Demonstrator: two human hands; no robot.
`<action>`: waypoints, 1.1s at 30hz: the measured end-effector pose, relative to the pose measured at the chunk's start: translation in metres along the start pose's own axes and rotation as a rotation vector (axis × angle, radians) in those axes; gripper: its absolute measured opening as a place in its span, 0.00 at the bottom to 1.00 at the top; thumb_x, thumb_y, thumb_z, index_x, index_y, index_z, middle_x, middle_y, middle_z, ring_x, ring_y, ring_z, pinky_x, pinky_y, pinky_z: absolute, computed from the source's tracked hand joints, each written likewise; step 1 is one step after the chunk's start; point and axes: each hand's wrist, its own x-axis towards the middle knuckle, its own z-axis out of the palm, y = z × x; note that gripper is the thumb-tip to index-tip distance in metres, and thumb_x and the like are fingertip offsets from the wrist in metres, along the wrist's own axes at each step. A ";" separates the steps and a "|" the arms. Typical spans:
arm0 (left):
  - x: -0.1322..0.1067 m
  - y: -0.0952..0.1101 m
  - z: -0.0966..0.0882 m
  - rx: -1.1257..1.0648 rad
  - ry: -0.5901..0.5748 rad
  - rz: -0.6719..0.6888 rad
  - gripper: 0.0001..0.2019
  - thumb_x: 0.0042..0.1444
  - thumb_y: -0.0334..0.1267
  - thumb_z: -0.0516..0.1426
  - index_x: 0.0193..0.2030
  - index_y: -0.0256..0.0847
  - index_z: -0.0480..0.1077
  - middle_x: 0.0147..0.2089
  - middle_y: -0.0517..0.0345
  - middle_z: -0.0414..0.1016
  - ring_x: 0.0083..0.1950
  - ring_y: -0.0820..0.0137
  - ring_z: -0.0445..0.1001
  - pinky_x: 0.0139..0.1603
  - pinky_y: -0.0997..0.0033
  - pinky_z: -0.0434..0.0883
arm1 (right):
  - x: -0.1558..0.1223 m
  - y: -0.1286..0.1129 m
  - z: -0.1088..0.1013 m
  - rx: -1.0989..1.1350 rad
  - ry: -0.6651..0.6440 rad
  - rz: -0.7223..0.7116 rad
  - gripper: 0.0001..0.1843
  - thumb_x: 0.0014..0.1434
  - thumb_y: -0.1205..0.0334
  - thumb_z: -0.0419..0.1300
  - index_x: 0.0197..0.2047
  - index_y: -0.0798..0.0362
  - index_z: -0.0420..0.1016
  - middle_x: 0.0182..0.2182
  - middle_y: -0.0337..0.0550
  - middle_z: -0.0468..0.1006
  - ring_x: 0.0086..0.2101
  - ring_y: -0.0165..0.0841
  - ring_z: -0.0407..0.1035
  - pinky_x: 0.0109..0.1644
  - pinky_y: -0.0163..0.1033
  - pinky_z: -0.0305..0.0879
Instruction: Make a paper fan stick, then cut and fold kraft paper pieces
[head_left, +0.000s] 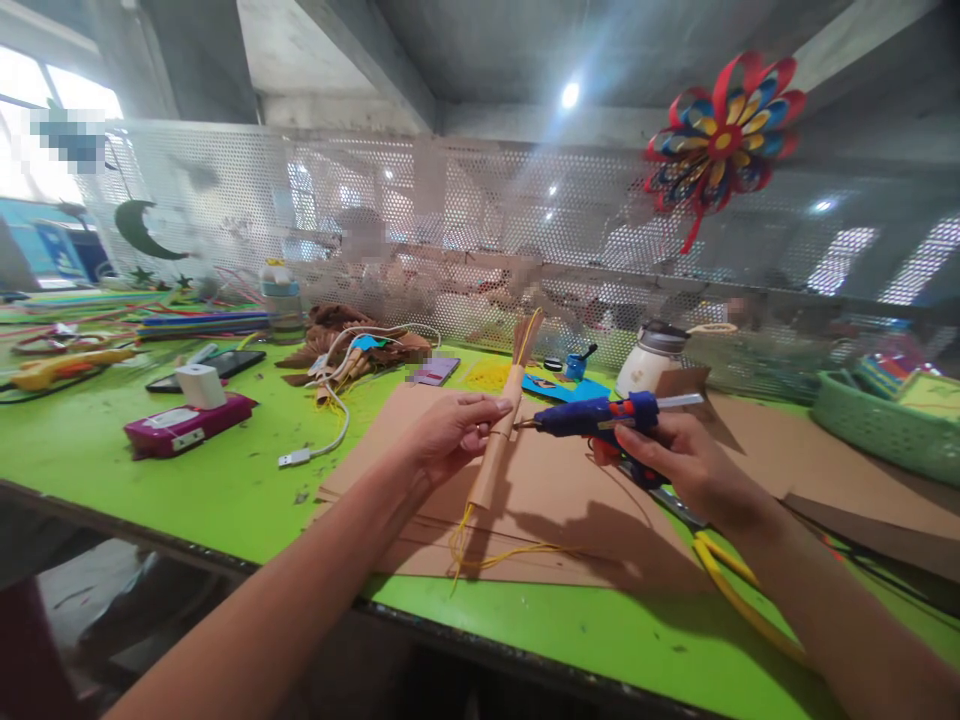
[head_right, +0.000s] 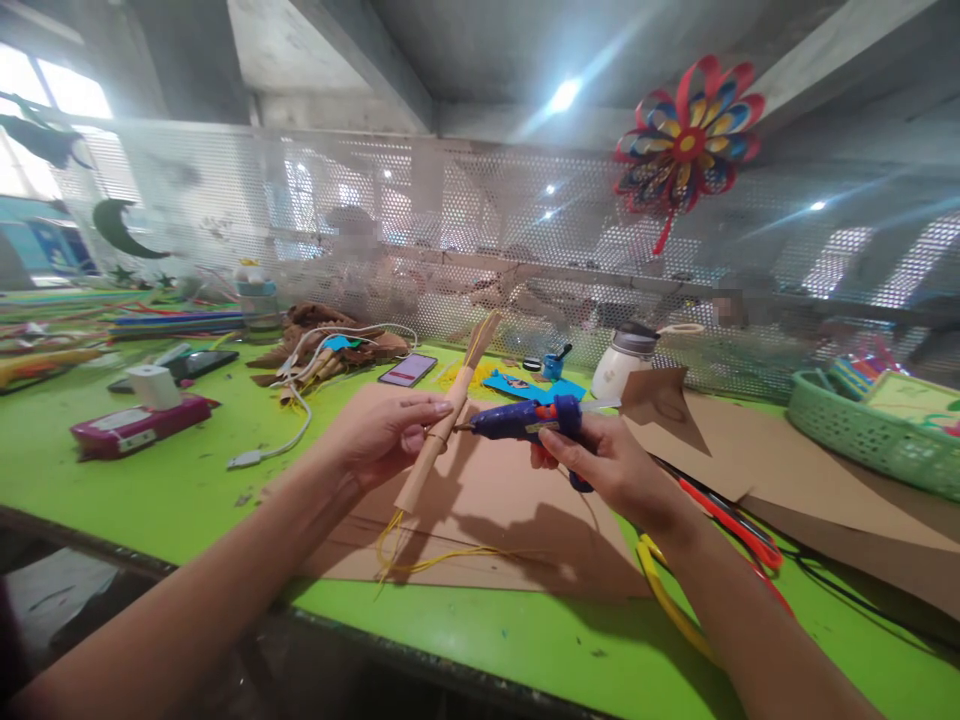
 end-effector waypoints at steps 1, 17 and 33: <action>0.000 0.000 0.000 -0.001 0.003 -0.005 0.08 0.45 0.33 0.63 0.29 0.29 0.72 0.22 0.61 0.63 0.19 0.83 0.55 0.18 0.80 0.53 | 0.000 0.000 0.000 0.009 0.005 0.000 0.19 0.60 0.49 0.54 0.31 0.54 0.76 0.30 0.45 0.76 0.32 0.32 0.69 0.34 0.34 0.65; 0.000 -0.001 0.000 -0.026 0.005 -0.002 0.09 0.43 0.33 0.65 0.30 0.30 0.73 0.27 0.53 0.71 0.25 0.76 0.68 0.23 0.77 0.63 | 0.004 0.006 0.005 0.096 0.191 0.013 0.19 0.57 0.46 0.56 0.31 0.54 0.76 0.30 0.46 0.77 0.32 0.35 0.71 0.38 0.39 0.67; -0.004 0.002 0.006 -0.037 0.041 -0.010 0.08 0.43 0.31 0.65 0.31 0.32 0.72 0.29 0.56 0.72 0.28 0.78 0.69 0.30 0.78 0.66 | 0.019 0.038 0.013 -0.301 0.291 0.026 0.20 0.56 0.48 0.56 0.32 0.58 0.75 0.24 0.44 0.75 0.27 0.35 0.69 0.30 0.37 0.64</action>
